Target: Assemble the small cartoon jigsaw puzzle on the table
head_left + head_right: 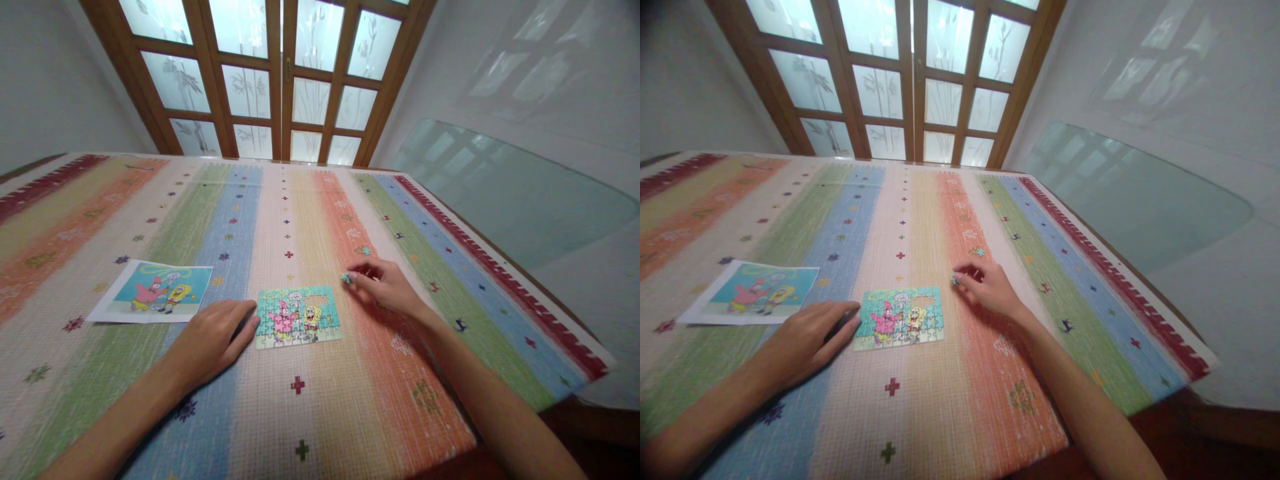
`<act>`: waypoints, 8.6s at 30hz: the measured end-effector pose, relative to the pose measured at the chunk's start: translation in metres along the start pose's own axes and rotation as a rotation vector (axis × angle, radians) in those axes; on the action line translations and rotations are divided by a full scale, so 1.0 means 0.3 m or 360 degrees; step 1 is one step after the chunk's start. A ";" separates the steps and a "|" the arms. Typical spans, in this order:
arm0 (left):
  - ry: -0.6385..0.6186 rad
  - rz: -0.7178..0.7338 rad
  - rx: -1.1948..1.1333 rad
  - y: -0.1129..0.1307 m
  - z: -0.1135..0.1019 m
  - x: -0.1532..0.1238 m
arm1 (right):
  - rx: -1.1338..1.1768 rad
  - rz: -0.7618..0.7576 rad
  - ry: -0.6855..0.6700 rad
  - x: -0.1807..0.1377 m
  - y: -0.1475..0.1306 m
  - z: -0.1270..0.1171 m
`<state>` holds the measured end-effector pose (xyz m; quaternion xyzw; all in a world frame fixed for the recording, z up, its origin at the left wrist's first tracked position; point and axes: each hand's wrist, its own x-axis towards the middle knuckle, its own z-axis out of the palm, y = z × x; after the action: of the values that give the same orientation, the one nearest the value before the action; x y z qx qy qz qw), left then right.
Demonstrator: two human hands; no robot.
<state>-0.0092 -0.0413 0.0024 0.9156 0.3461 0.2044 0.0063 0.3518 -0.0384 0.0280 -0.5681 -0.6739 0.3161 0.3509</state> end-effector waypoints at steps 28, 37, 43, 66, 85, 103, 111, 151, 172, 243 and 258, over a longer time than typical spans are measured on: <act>-0.0057 -0.0057 -0.0042 -0.004 0.015 -0.005 | -0.0096 -0.0357 0.0108 -0.039 -0.052 0.222; -0.0054 -0.0053 -0.0011 -0.006 0.010 -0.009 | -0.0246 -0.0574 0.0092 -0.035 -0.040 0.211; -0.0080 -0.0104 -0.0048 -0.007 0.012 -0.009 | -0.0298 -0.0639 0.0071 -0.038 -0.039 0.209; -0.0104 -0.0108 -0.0051 0.000 0.003 -0.003 | -0.0464 -0.0673 -0.0081 -0.045 -0.044 0.208; -0.0106 -0.0101 -0.0035 -0.001 0.004 -0.003 | -0.0372 -0.0519 -0.0066 -0.052 -0.054 0.203; -0.0087 -0.0131 -0.0080 0.002 0.003 -0.001 | -0.0349 -0.0454 -0.0042 -0.051 -0.050 0.204; -0.0090 -0.0089 -0.0022 -0.002 0.003 -0.008 | -0.0329 -0.0398 0.0052 -0.027 -0.030 0.146; -0.0107 -0.0074 -0.0022 -0.006 0.008 -0.006 | -0.0592 -0.0390 -0.0190 0.005 0.063 -0.009; -0.0142 -0.0131 -0.0041 -0.004 0.002 -0.005 | -0.0542 -0.0308 -0.0281 0.007 0.044 -0.025; -0.0141 -0.0084 -0.0004 0.005 0.001 -0.007 | -0.0300 -0.0546 -0.0213 0.005 -0.093 0.207; -0.0112 -0.0050 0.0029 0.008 0.001 -0.003 | -0.0495 -0.0666 -0.0145 -0.001 -0.073 0.223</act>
<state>-0.0083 -0.0436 0.0022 0.9167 0.3619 0.1687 0.0133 0.2843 -0.0439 0.0089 -0.4487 -0.8324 0.1544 0.2864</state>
